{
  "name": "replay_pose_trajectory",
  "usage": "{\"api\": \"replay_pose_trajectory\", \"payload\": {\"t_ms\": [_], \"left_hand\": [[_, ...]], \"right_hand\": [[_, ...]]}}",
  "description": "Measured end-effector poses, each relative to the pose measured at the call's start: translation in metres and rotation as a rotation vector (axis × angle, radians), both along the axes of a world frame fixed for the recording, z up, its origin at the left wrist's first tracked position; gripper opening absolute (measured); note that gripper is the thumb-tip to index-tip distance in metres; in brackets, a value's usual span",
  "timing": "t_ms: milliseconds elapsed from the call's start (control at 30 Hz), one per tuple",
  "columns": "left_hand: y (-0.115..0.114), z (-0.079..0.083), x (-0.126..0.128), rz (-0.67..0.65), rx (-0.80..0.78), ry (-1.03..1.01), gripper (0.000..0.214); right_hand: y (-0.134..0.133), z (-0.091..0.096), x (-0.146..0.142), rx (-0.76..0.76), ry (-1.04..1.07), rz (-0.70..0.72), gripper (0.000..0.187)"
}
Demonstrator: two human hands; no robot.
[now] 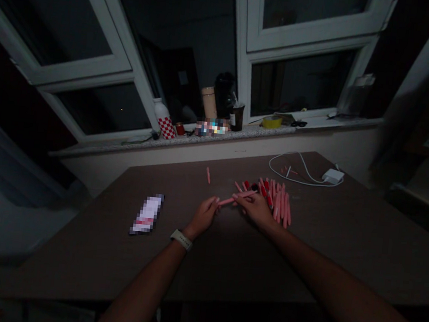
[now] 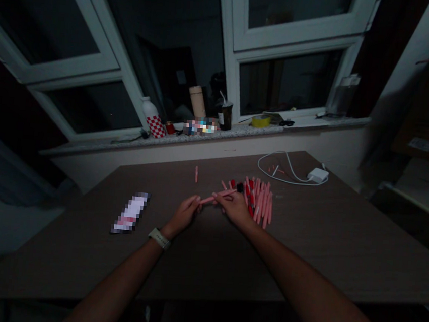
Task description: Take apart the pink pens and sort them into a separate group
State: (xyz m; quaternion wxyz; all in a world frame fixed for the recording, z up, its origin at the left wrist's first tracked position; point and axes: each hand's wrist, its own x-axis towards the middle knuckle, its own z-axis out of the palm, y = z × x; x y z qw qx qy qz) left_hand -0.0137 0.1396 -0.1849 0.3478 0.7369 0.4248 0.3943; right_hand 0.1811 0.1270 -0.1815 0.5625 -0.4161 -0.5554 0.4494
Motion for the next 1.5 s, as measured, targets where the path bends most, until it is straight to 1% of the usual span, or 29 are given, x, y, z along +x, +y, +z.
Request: {"api": "replay_pose_trajectory", "payload": {"t_ms": [133, 233, 367, 433, 533, 667, 800, 1000, 1133, 1267, 1433, 1500], "left_hand": [[0.002, 0.001, -0.001, 0.036, 0.016, 0.013, 0.044], [0.003, 0.001, -0.003, 0.067, 0.014, 0.049, 0.047], [0.005, -0.001, -0.003, 0.083, -0.008, 0.042, 0.05], [0.005, -0.002, -0.002, 0.065, -0.031, 0.008, 0.051], [0.003, -0.001, 0.0, 0.0, -0.045, -0.032, 0.047], [0.0, 0.001, 0.002, -0.069, -0.034, -0.034, 0.041], [0.001, 0.001, 0.001, -0.055, -0.024, -0.004, 0.043], [0.001, 0.004, -0.001, -0.035, -0.053, -0.009, 0.049], [0.002, 0.004, -0.002, -0.059, -0.107, -0.054, 0.048], [0.006, -0.002, -0.003, -0.086, -0.157, -0.097, 0.05], [0.011, -0.008, -0.004, -0.033, -0.253, -0.219, 0.053], [0.011, -0.008, -0.003, -0.018, -0.272, -0.226, 0.056]], "right_hand": [[-0.003, 0.003, 0.001, 0.008, -0.079, -0.005, 0.041], [-0.005, 0.007, 0.0, 0.043, -0.116, 0.032, 0.041], [-0.004, 0.005, -0.002, 0.06, -0.073, 0.06, 0.038], [-0.001, 0.001, -0.002, 0.052, -0.046, 0.05, 0.038], [0.003, -0.005, 0.0, 0.035, -0.034, 0.013, 0.039], [0.005, -0.006, 0.002, 0.007, -0.036, -0.01, 0.041], [0.002, -0.001, 0.002, 0.003, -0.067, -0.014, 0.042], [-0.004, 0.006, 0.002, 0.007, -0.133, -0.022, 0.045], [-0.004, 0.008, 0.003, 0.02, -0.138, 0.0, 0.045], [-0.003, 0.007, 0.003, 0.04, -0.133, 0.008, 0.044], [-0.002, 0.004, 0.001, 0.166, -0.112, 0.092, 0.035], [-0.003, 0.003, 0.0, 0.16, -0.094, 0.101, 0.035]]}}
